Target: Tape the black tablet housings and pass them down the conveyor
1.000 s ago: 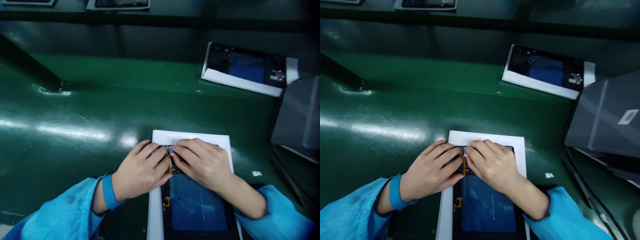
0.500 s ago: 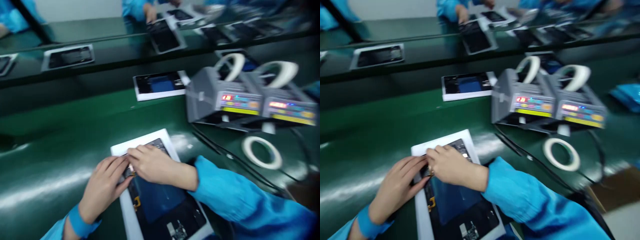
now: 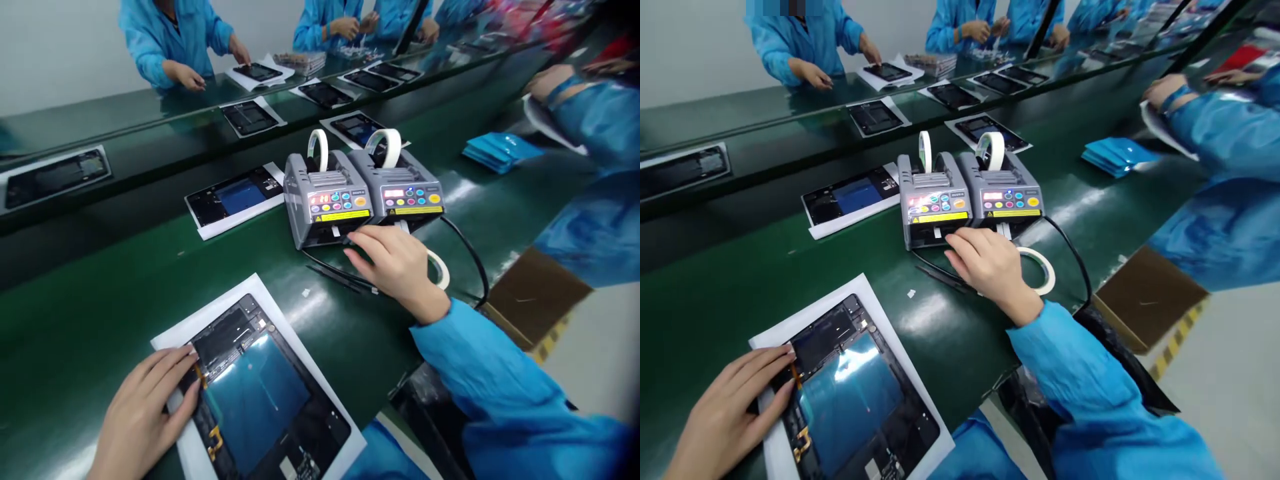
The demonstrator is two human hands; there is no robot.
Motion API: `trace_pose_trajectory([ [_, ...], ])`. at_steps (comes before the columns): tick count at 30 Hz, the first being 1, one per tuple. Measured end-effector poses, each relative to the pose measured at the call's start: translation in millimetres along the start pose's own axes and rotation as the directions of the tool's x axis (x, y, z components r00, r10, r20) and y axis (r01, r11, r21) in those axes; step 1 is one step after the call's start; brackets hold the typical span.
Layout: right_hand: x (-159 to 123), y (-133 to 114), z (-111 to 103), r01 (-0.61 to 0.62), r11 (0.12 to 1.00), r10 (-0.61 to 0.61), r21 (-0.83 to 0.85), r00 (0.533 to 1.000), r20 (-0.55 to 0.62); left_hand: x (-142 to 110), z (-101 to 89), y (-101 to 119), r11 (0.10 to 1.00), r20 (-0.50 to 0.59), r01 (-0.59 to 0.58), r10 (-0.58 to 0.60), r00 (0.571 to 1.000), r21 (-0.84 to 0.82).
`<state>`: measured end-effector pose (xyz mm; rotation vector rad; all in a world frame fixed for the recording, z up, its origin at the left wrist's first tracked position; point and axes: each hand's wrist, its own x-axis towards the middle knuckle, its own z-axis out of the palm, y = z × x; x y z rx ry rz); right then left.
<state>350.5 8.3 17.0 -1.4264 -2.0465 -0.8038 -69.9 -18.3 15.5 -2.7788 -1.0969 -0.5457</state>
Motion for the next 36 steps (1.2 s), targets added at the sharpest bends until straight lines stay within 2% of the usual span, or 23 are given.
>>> trace_pose_trajectory([
  [4,15.9,7.9,15.2,0.031,0.999,-0.030,-0.029,0.999,0.030,0.3,-0.9,4.1,0.999,-0.009,0.046,-0.047,0.999,-0.017],
  [7,15.9,4.0,6.7,0.038,0.999,-0.038,0.022,0.999,-0.003,-3.4,-1.1,8.3,0.993,0.024,0.116,-0.115,0.993,-0.029],
  [10,16.8,-16.2,-9.9,0.081,0.980,-0.077,0.184,0.997,-0.033,-6.0,-2.0,12.5,0.985,0.061,0.163,-0.160,0.985,-0.059],
  [11,18.2,-26.7,-14.3,0.122,0.955,-0.115,0.271,0.993,-0.039,-5.9,-2.6,14.2,0.983,0.068,0.172,-0.167,0.984,-0.068],
  [13,22.3,-51.5,-17.6,0.189,0.859,-0.235,0.477,0.971,0.038,-2.9,-4.7,19.3,0.981,0.082,0.182,-0.177,0.981,-0.059],
  [15,26.2,-76.6,-11.9,0.222,0.735,-0.374,0.640,0.921,0.111,4.9,-7.1,27.4,0.983,0.112,0.184,-0.181,0.977,-0.023],
  [17,27.3,-96.3,0.5,0.210,0.655,-0.454,0.726,0.877,0.157,17.4,-8.6,37.9,0.983,0.155,0.182,-0.178,0.972,-0.012],
  [20,21.9,-109.5,19.2,0.170,0.632,-0.470,0.756,0.860,0.200,40.6,-5.2,53.5,0.982,0.197,0.179,-0.164,0.967,-0.062],
  [25,11.9,-105.0,28.4,0.164,0.646,-0.463,0.745,0.861,0.212,69.3,13.8,65.7,0.974,0.193,0.192,-0.168,0.967,-0.117],
  [32,13.3,-103.6,32.6,0.138,0.639,-0.485,0.757,0.836,0.257,76.8,33.1,68.0,0.960,0.241,0.242,-0.205,0.949,-0.139],
  [36,15.0,-105.7,31.3,0.122,0.662,-0.511,0.740,0.795,0.326,78.1,38.5,67.9,0.946,0.219,0.290,-0.255,0.942,-0.147],
])
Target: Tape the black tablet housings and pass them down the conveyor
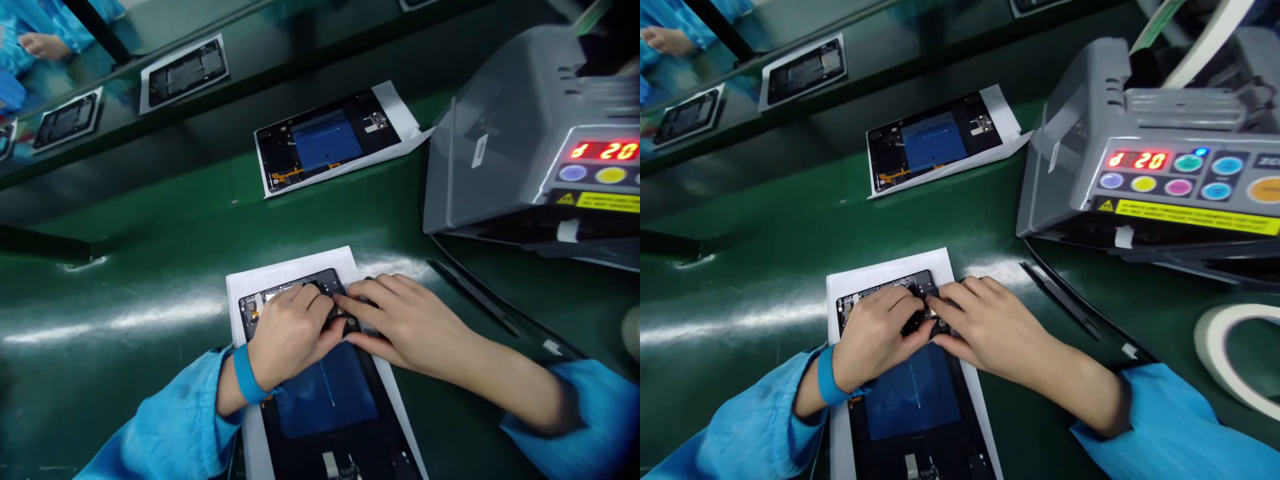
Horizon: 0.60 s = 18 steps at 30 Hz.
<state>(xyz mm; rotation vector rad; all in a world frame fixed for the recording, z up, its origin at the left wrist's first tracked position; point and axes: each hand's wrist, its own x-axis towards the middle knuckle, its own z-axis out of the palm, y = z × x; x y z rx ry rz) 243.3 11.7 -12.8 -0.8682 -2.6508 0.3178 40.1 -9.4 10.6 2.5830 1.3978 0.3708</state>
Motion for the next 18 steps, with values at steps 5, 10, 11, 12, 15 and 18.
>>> trace_pose_trajectory([
  [5,-0.5,-1.8,-1.4,-0.008,1.000,0.008,0.005,0.999,0.038,3.5,3.6,1.7,0.998,-0.006,0.059,-0.059,0.998,0.019],
  [10,-2.1,-1.0,0.1,0.003,1.000,-0.003,0.013,1.000,0.014,4.4,5.1,4.5,0.994,0.011,0.074,-0.075,0.997,0.079],
  [11,-2.5,-0.9,0.4,0.007,1.000,-0.007,0.009,1.000,0.010,4.2,4.9,4.8,0.994,0.015,0.070,-0.071,0.997,0.081],
  [12,-3.0,-1.0,0.7,0.011,1.000,-0.011,0.004,1.000,0.006,4.1,4.6,4.9,0.995,0.021,0.067,-0.068,0.997,0.079],
  [15,-4.3,-1.5,1.1,0.022,1.000,-0.022,-0.011,1.000,0.000,3.9,3.7,4.2,0.995,0.039,0.074,-0.076,0.996,0.063],
  [18,-4.9,-2.0,1.3,0.028,0.999,-0.028,-0.018,1.000,-0.004,4.0,3.6,2.2,0.995,0.054,0.084,-0.087,0.995,0.045],
])
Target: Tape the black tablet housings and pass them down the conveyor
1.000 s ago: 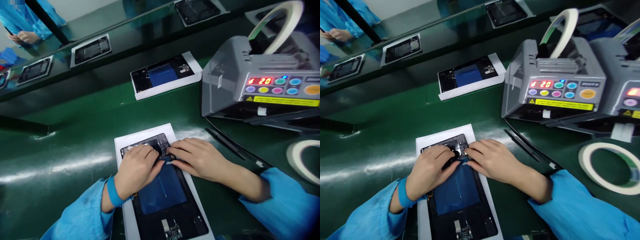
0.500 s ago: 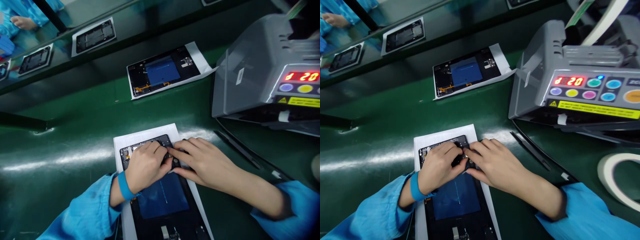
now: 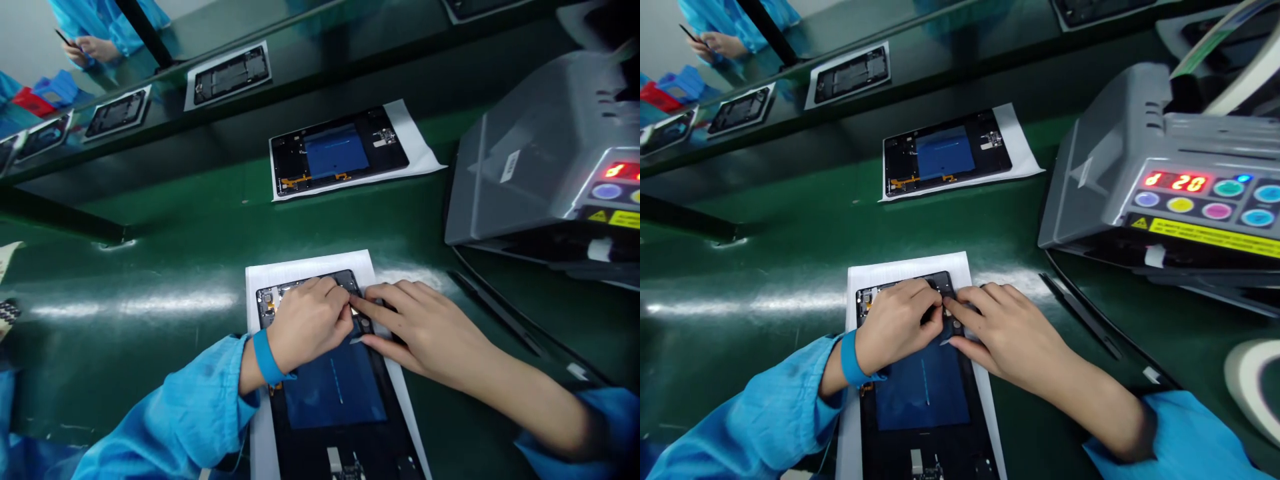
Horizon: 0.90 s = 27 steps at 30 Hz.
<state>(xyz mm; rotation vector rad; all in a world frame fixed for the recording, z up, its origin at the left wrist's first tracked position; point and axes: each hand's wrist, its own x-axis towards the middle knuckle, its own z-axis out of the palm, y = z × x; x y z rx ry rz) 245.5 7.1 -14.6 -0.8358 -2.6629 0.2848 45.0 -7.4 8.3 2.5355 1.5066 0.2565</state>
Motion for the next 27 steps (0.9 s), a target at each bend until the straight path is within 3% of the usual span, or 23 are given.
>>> trace_pose_trajectory([
  [15,-3.1,-0.9,3.5,0.025,1.000,-0.025,-0.003,0.999,-0.036,-3.4,3.0,-5.3,0.996,-0.021,-0.028,0.026,0.999,-0.083],
  [18,-2.8,-0.7,4.2,0.030,1.000,-0.030,-0.003,0.999,-0.043,-9.6,-2.7,-6.2,0.992,-0.009,-0.124,0.124,0.992,-0.032],
  [22,-2.0,0.2,3.5,0.013,1.000,-0.012,0.028,0.999,-0.045,-15.4,-11.4,-6.1,0.949,0.055,-0.307,0.304,0.951,0.074],
  [27,-0.4,1.4,-2.8,-0.055,0.998,0.054,0.031,0.998,0.022,-9.1,-15.6,-11.7,0.941,0.050,-0.307,0.303,0.952,0.141],
])
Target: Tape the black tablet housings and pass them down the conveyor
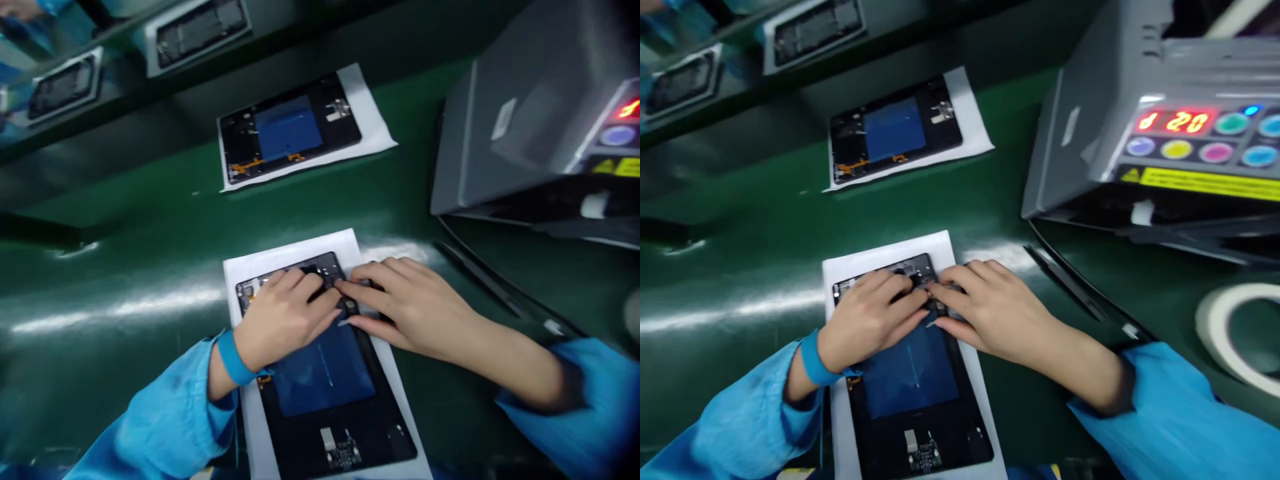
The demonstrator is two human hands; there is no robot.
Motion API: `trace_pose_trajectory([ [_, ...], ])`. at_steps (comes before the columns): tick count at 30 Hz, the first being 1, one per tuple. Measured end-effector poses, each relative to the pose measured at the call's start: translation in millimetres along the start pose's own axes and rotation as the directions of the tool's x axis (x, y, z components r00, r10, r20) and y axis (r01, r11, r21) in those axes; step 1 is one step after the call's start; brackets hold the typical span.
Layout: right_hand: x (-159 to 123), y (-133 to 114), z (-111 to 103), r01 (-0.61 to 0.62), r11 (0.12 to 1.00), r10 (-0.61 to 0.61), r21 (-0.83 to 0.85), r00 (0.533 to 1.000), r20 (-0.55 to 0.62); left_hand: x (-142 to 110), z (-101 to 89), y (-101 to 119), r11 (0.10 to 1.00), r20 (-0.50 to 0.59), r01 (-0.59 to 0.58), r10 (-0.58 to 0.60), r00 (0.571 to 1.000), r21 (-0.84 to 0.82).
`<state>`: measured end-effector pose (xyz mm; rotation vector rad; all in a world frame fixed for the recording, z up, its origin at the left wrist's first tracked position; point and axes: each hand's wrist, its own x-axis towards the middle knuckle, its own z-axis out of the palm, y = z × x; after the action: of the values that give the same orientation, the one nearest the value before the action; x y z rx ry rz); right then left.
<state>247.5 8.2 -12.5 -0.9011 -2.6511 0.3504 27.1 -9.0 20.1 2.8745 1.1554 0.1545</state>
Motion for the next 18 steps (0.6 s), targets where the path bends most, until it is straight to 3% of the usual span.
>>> trace_pose_trajectory([
  [3,1.9,1.2,-3.1,-0.017,1.000,0.018,-0.016,0.999,0.045,2.2,1.8,-5.7,0.996,-0.042,0.079,-0.077,0.996,0.043],
  [6,2.6,2.2,-4.1,-0.022,0.999,0.023,-0.025,0.999,0.049,1.7,4.7,-8.4,0.987,-0.075,0.145,-0.150,0.986,-0.067],
  [11,1.4,2.3,-4.1,0.002,1.000,-0.001,-0.028,0.999,0.033,0.1,8.0,-6.3,0.963,-0.127,0.157,-0.187,0.974,-0.219],
  [18,1.8,0.6,-2.4,0.002,0.999,-0.001,-0.040,1.000,0.020,0.4,8.6,0.3,0.985,-0.115,0.147,-0.157,0.981,-0.087],
])
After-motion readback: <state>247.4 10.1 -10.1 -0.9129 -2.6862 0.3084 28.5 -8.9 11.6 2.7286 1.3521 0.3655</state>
